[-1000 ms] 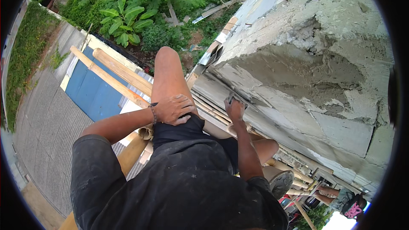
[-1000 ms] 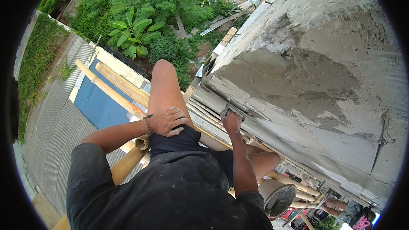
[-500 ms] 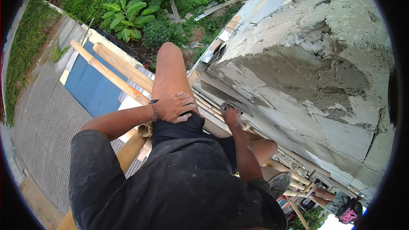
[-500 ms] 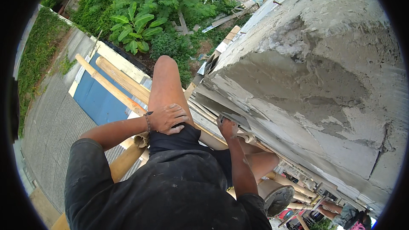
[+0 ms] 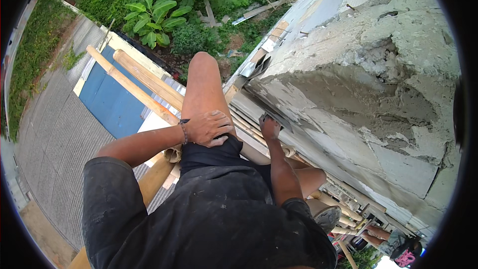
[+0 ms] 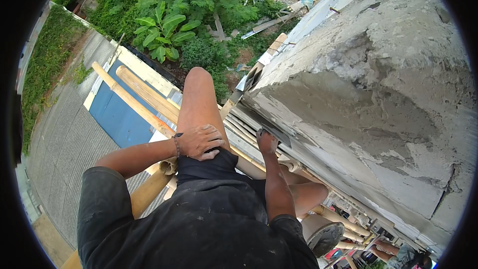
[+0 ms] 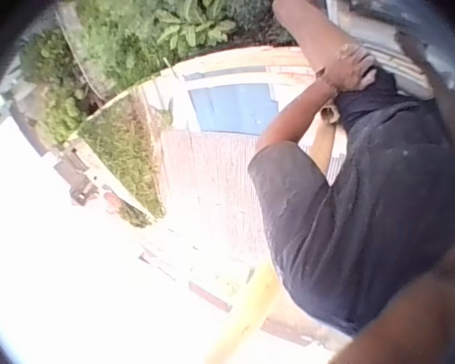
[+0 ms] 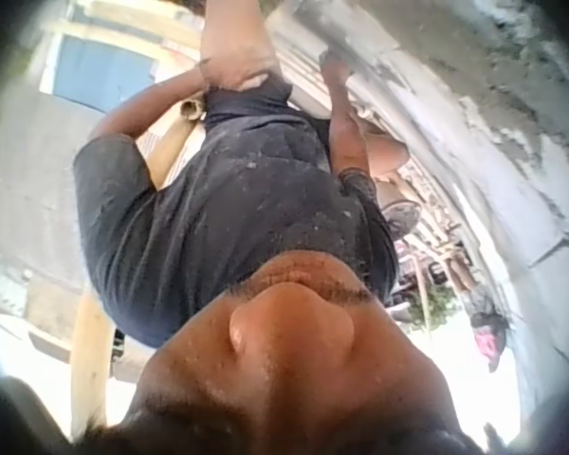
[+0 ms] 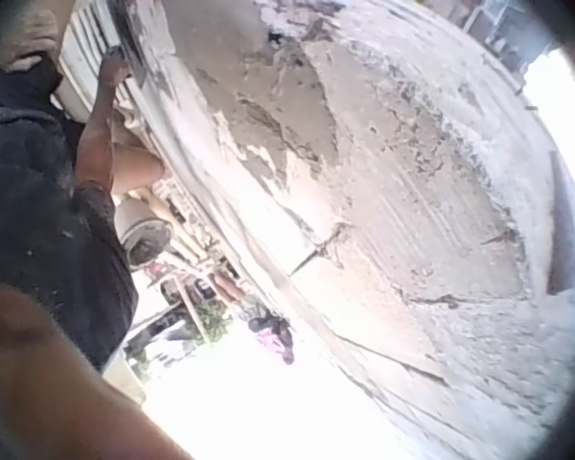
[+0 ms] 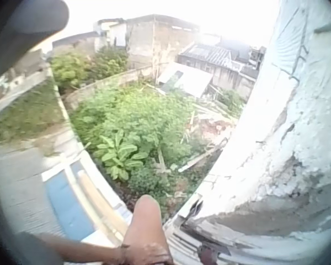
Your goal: The person smooths cement plaster onto a building wall using a trowel, scoops more cement mortar from a bucket onto a plastering trowel, and applies and levels it across the wall.
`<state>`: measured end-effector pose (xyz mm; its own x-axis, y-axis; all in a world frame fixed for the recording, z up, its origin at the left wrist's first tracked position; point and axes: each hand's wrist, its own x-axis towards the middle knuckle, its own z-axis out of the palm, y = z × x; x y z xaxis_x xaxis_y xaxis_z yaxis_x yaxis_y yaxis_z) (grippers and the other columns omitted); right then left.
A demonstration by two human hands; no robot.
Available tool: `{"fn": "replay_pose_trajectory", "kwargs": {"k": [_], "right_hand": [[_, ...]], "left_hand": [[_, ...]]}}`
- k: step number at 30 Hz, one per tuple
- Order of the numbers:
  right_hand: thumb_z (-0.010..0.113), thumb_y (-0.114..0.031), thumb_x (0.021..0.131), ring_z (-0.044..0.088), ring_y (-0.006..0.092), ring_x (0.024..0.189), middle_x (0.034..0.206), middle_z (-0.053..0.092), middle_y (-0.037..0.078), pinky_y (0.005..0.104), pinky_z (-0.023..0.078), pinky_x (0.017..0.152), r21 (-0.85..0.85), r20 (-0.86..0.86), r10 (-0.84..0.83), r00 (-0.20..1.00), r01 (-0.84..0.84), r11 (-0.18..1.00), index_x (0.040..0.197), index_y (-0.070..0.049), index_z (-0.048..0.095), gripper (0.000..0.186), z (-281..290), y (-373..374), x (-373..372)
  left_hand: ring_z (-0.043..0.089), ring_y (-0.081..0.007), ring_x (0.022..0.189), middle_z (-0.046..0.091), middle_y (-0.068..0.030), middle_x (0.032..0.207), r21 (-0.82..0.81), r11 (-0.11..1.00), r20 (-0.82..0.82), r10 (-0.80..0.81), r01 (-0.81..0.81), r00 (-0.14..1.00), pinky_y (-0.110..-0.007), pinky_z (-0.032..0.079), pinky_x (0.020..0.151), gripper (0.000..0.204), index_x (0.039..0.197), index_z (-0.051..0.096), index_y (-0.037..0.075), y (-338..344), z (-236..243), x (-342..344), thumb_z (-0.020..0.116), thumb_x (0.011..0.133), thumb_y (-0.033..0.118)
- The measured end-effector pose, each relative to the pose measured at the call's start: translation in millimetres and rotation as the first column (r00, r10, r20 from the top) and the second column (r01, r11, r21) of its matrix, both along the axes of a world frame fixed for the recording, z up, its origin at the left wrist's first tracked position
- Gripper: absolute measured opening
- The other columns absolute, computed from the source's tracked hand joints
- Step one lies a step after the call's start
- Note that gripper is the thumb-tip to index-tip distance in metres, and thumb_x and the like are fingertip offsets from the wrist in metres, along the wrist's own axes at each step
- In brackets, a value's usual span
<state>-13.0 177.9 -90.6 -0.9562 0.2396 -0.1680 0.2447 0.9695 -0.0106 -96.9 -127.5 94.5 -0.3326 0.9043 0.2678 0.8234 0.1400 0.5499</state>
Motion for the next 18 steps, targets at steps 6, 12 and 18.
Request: {"fn": "replay_pose_trajectory", "kwargs": {"k": [6, 12, 18], "right_hand": [[0.057, -0.044, 0.082, 0.06, 0.0378, 0.104, 0.116, 0.061, 0.021, 0.0504, 0.044, 0.093, 0.072, -0.04, -0.001, 0.999, 0.003, 0.997, 0.114, -0.006, 0.062, 0.05, 6.1, 1.6, -4.6], [0.056, -0.041, 0.083, 0.065, 0.0369, 0.092, 0.1, 0.066, 0.022, 0.0481, 0.048, 0.087, -0.148, 0.175, -0.07, 0.982, 0.097, 0.984, 0.103, -0.005, 0.066, 0.043, 58.9, 2.8, -15.8], [0.059, -0.035, 0.083, 0.063, 0.0425, 0.077, 0.084, 0.066, 0.024, 0.0503, 0.05, 0.074, -0.128, -0.075, -0.07, 0.995, 0.06, 0.99, 0.088, 0.001, 0.066, 0.037, 88.1, 1.8, -1.4]], "left_hand": [[0.054, -0.0282, 0.096, 0.054, -0.0105, 0.099, 0.002, 1.0, 0.003, -0.011, 0.011, 1.0, -0.038, 0.043, 0.087, 0.03, 0.106, 0.057, 0.007, 0.3, 5.5, -4.9, 0.06, 0.084, 0.027], [0.054, -0.0284, 0.097, 0.055, -0.0108, 0.1, -0.005, 1.0, 0.004, -0.01, 0.011, 1.0, -0.038, 0.043, 0.088, 0.03, 0.106, 0.057, 0.006, -0.7, 8.5, -3.9, 0.061, 0.083, 0.026], [0.054, -0.0283, 0.097, 0.055, -0.0111, 0.1, 0.005, 1.0, -0.005, -0.006, 0.006, 1.0, -0.038, 0.043, 0.087, 0.031, 0.106, 0.057, 0.005, -1.7, 6.4, -1.9, 0.061, 0.083, 0.026]]}}
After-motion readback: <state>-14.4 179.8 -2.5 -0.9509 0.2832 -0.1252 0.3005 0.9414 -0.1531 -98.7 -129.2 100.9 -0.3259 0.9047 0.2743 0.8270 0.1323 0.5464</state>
